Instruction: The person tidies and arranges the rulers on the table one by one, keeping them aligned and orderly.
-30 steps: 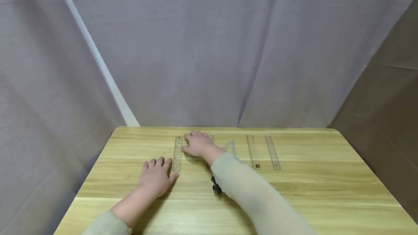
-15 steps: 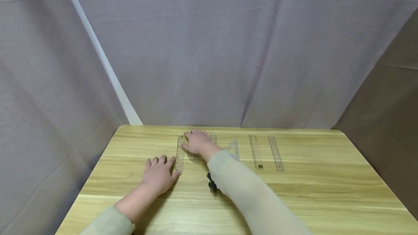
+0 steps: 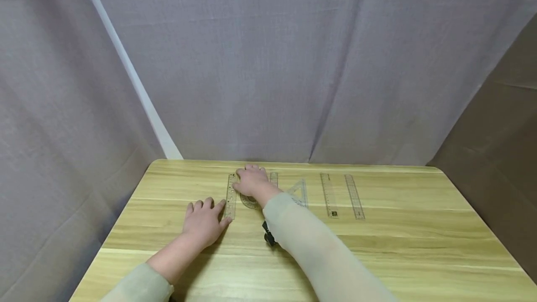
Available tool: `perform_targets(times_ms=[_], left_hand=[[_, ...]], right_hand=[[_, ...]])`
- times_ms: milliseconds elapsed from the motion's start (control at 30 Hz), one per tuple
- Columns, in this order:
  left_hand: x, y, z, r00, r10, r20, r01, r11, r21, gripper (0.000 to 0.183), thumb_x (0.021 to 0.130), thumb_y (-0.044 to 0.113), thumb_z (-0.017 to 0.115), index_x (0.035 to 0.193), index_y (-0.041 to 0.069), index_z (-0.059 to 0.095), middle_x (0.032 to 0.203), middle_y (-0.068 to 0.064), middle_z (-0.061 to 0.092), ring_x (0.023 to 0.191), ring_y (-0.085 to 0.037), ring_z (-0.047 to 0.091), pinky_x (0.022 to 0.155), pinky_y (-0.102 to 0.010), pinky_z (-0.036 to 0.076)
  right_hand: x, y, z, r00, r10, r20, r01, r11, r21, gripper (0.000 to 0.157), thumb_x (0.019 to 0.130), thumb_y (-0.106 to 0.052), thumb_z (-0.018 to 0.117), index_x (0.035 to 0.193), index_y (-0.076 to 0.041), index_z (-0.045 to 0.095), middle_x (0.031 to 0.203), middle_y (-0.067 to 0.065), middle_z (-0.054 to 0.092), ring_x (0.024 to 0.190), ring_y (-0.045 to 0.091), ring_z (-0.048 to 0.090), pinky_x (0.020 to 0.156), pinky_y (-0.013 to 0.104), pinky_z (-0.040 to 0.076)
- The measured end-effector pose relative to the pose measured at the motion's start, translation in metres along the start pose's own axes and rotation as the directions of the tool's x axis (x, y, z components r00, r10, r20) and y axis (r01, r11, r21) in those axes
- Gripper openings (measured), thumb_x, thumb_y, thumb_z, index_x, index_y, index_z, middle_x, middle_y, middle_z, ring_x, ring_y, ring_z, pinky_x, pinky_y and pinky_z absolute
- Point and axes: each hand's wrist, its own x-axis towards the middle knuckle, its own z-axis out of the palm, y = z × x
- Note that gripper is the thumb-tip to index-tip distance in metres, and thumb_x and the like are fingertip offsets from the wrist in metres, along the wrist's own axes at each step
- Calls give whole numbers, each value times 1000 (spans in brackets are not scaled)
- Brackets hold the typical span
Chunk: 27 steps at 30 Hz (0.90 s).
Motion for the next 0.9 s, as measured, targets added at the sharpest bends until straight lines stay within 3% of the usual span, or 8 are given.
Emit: perform_targets(times_ms=[300,633,900], left_hand=[[-1,1,-2,1000,1,3,-1,1000,10,65,96,58,53,149,20,47,144,-20,46,130,-47,42,112,-65,22],[-1,2,-1,1000,-2,13,2,1000,9,65,96,58,53,150,22,46,145,-18,45,132,-46,40,113,-64,22],[-2,1,-1,1000,0,12,0,1000,-3,65,97,55,54,152,22,43,144,-19,45,132,-45,40,113,-65,22]], right_hand=[[4,2,-2,1000,11,-2,-11,999,30,49,101,-45,46,146,-26,50,153,7,41,142,29,35,116,49,26],[3,8,-12,1000,12,-6,-11,991,134,35,102,-40,46,128,-22,64,133,5,53,129,26,44,107,45,33],[3,11,-8,999,11,-47,-2,983,183,35,101,-44,48,125,-23,62,127,3,55,122,25,48,102,44,35]])
